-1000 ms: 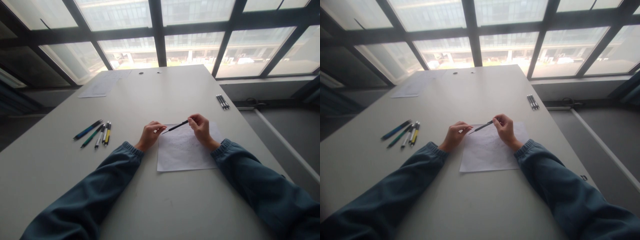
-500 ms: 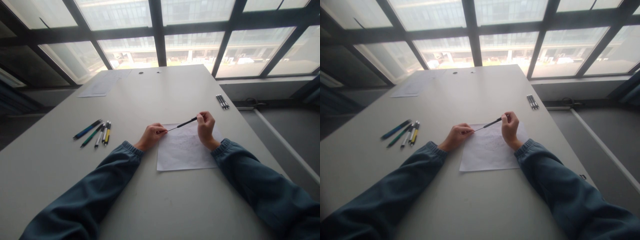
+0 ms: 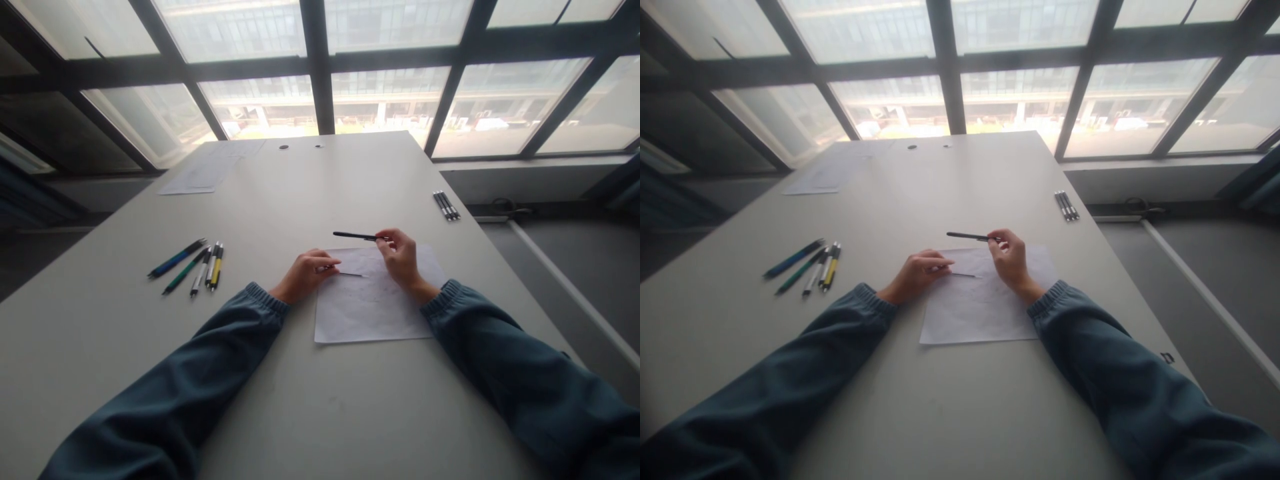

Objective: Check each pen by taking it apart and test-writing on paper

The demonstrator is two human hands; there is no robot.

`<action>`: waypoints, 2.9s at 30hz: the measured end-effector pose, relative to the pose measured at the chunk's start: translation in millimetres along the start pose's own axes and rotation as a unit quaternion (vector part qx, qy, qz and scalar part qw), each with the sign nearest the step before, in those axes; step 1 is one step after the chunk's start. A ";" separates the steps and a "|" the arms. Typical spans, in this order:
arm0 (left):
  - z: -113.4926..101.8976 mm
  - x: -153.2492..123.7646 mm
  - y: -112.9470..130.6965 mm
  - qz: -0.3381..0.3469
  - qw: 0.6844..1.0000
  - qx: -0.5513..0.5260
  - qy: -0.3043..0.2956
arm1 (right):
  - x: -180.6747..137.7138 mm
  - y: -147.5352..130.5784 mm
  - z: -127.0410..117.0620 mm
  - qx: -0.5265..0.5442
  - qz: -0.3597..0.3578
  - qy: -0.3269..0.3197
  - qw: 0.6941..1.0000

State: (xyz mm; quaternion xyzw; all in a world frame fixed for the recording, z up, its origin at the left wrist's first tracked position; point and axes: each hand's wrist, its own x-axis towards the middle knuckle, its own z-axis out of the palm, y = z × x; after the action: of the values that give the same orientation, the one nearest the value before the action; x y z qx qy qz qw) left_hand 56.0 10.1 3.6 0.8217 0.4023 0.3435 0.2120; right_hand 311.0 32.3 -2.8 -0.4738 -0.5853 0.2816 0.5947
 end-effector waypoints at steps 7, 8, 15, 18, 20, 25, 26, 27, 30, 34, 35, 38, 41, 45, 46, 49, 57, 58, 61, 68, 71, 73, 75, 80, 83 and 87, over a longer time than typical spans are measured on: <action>-4.6 2.9 0.2 -0.067 0.992 0.033 0.097 | -3.4 -2.0 -0.1 -0.035 -0.004 -0.069 0.997; -4.9 3.2 0.6 -0.066 0.993 0.038 0.095 | -3.5 -1.8 -0.1 -0.039 -0.006 -0.075 0.996; -1.8 3.7 -2.1 -0.020 0.998 0.039 0.043 | -5.0 6.2 0.8 -0.099 -0.020 -0.116 0.988; -0.4 3.3 -4.3 -0.022 0.998 0.042 0.035 | -6.2 9.1 0.0 -0.150 -0.052 -0.139 0.977; 0.1 3.2 -4.9 -0.027 0.998 0.036 0.034 | -6.4 9.2 -1.0 -0.187 -0.077 -0.157 0.967; -1.4 4.1 -2.7 -0.033 0.997 0.032 0.069 | -5.4 4.0 -3.1 -0.217 -0.105 -0.145 0.960; -2.2 4.3 -2.0 -0.037 0.995 0.035 0.082 | -5.2 2.4 -3.4 -0.210 -0.110 -0.134 0.962; -3.0 4.5 -1.3 -0.040 0.994 0.039 0.089 | -5.2 0.6 -3.6 -0.202 -0.116 -0.123 0.965; -5.3 4.9 0.9 -0.026 0.996 0.055 0.060 | -6.3 -5.8 -3.9 -0.181 -0.140 -0.126 0.965; -6.7 4.6 3.2 0.007 0.996 0.084 0.005 | -10.3 -13.9 -3.4 -0.195 -0.193 -0.207 0.939; -6.8 4.4 3.2 0.008 0.996 0.089 -0.001 | -11.2 -15.0 -3.3 -0.207 -0.208 -0.233 0.927; -6.5 4.1 1.9 0.009 0.996 0.094 -0.002 | -12.8 -16.0 -3.4 -0.238 -0.232 -0.290 0.897; -6.5 3.9 1.3 0.006 0.995 0.098 0.000 | -12.3 -15.7 -4.9 -0.260 -0.225 -0.289 0.893; -7.7 3.9 5.9 0.010 0.995 0.096 -0.005 | -11.7 -18.1 -7.2 -0.287 -0.213 -0.266 0.895; -8.0 4.0 7.7 0.013 0.995 0.097 -0.004 | -12.0 -19.3 -7.3 -0.290 -0.211 -0.259 0.897; -8.3 4.5 12.4 0.018 0.995 0.096 0.003 | -13.3 -22.3 -6.4 -0.291 -0.206 -0.220 0.908; -9.8 5.7 7.7 -0.096 0.976 0.027 0.192 | -7.1 -17.3 -5.2 -0.145 -0.127 0.006 0.981; -10.0 5.9 5.4 -0.113 0.972 0.020 0.207 | -6.0 -16.4 -5.6 -0.120 -0.117 0.029 0.985; -9.7 6.3 -1.5 -0.144 0.965 0.024 0.218 | -4.5 -15.2 -6.4 -0.088 -0.104 0.049 0.989; -9.8 0.4 16.9 -0.110 0.958 0.232 0.126 | -7.4 -14.9 -5.2 -0.178 -0.138 -0.027 0.974; -9.4 -4.9 33.0 -0.135 0.943 0.298 0.067 | -9.3 -16.1 -5.1 -0.225 -0.156 -0.064 0.960; -9.1 -7.2 36.9 -0.140 0.939 0.309 0.049 | -10.6 -17.5 -5.2 -0.249 -0.169 -0.086 0.950; -9.3 -8.1 34.9 -0.143 0.941 0.303 0.043 | -11.6 -18.6 -5.4 -0.267 -0.183 -0.114 0.939; -10.8 -7.4 22.9 -0.123 0.961 0.246 0.020 | -11.8 -16.7 -5.3 -0.287 -0.218 -0.201 0.911; -9.7 -7.3 18.3 -0.101 0.969 0.224 0.016 | -10.7 -15.5 -5.7 -0.277 -0.229 -0.234 0.903; -6.0 -7.4 14.5 -0.078 0.973 0.214 0.019 | -9.5 -17.0 -7.0 -0.279 -0.233 -0.256 0.896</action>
State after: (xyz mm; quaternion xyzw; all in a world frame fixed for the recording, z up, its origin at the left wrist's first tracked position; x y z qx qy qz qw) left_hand 55.8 -4.0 13.7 0.8073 0.5335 0.2475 0.0496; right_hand 312.6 15.6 9.2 -0.3816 -0.8656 0.0722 0.3162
